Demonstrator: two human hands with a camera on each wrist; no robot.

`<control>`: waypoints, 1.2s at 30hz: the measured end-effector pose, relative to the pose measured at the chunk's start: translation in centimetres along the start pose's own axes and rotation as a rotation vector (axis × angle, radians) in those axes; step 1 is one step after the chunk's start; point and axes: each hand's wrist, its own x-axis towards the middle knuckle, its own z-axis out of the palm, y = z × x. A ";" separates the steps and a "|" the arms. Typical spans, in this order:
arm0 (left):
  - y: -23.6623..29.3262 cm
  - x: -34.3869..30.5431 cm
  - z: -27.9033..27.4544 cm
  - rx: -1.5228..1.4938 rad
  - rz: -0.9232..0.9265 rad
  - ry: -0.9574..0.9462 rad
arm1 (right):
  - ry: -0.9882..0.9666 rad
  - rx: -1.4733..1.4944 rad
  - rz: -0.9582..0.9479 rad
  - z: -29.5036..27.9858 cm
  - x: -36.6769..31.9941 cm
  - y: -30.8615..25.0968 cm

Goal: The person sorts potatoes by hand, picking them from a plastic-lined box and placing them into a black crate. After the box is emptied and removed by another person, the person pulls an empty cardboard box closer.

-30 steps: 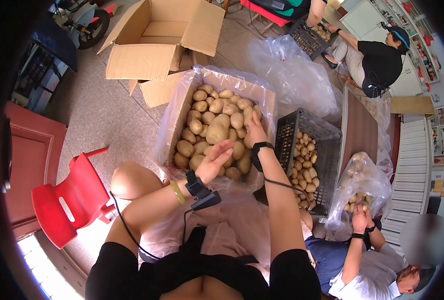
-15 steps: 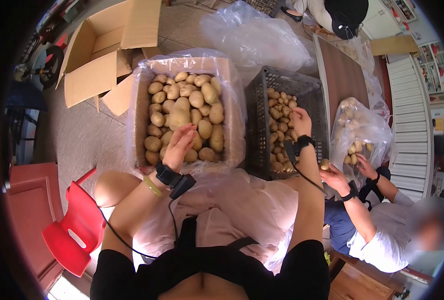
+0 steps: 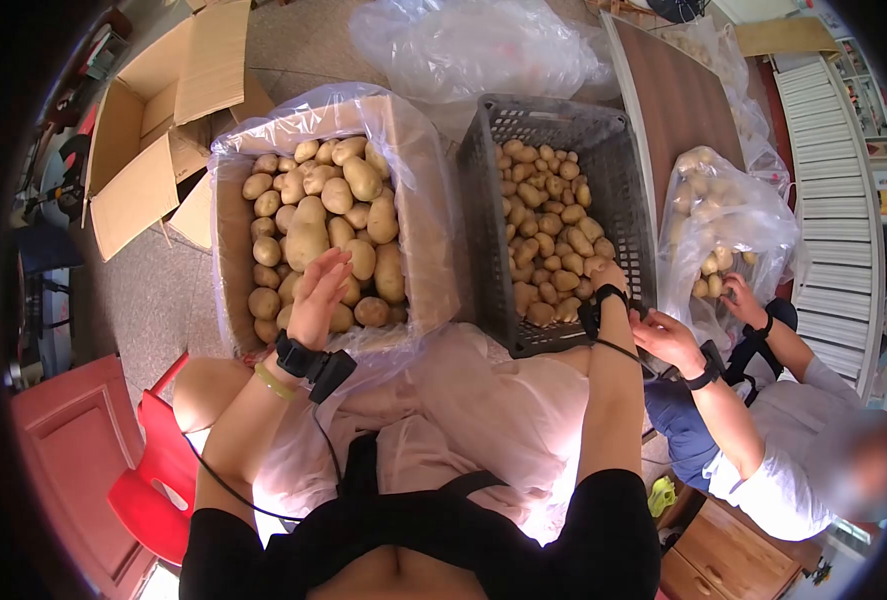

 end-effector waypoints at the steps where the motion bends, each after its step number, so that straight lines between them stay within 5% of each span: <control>1: 0.0 0.1 0.0 0.005 -0.008 0.004 | -0.005 -0.001 0.000 0.3 0.2 0.2; 7: 0.0 0.5 0.1 0.011 -0.040 0.034 | 0.217 -0.488 0.182 1.4 -1.2 0.8; 18: -1.0 0.8 -0.2 0.017 0.002 0.078 | -0.627 -0.437 -0.116 -1.7 -1.1 -2.8; 20: -1.5 0.7 -0.4 -0.014 0.015 0.091 | -0.618 -0.345 -0.139 3.0 2.3 0.9; 21: -1.6 0.6 -0.5 -0.024 0.022 0.094 | -0.962 -0.537 -0.396 4.5 5.0 1.4; 23: -0.7 -0.1 -0.3 -0.038 -0.007 0.085 | -0.722 0.813 0.291 -0.6 1.2 -1.4; 24: -0.2 -0.4 -0.3 -0.054 -0.045 0.067 | -0.730 0.801 0.269 -2.2 0.2 -3.5; 26: 0.2 -0.8 -0.4 -0.110 -0.111 -0.010 | -0.543 1.034 -0.246 -5.1 -1.9 -8.1; 29: 0.2 -1.4 -0.7 -0.269 -0.228 -0.157 | -0.379 0.977 -0.679 -11.7 -12.2 -18.7; 30: 0.5 -1.6 -0.8 -0.382 -0.327 -0.242 | -0.467 1.076 -0.806 -12.5 -15.5 -21.5; 34: 2.6 -2.6 -1.8 -0.614 -0.383 -0.503 | -0.477 0.867 -1.223 -13.3 -24.7 -28.5; 36: 2.6 -2.8 -2.5 -0.625 -0.272 -0.361 | -0.646 0.976 -1.172 -10.7 -25.4 -30.0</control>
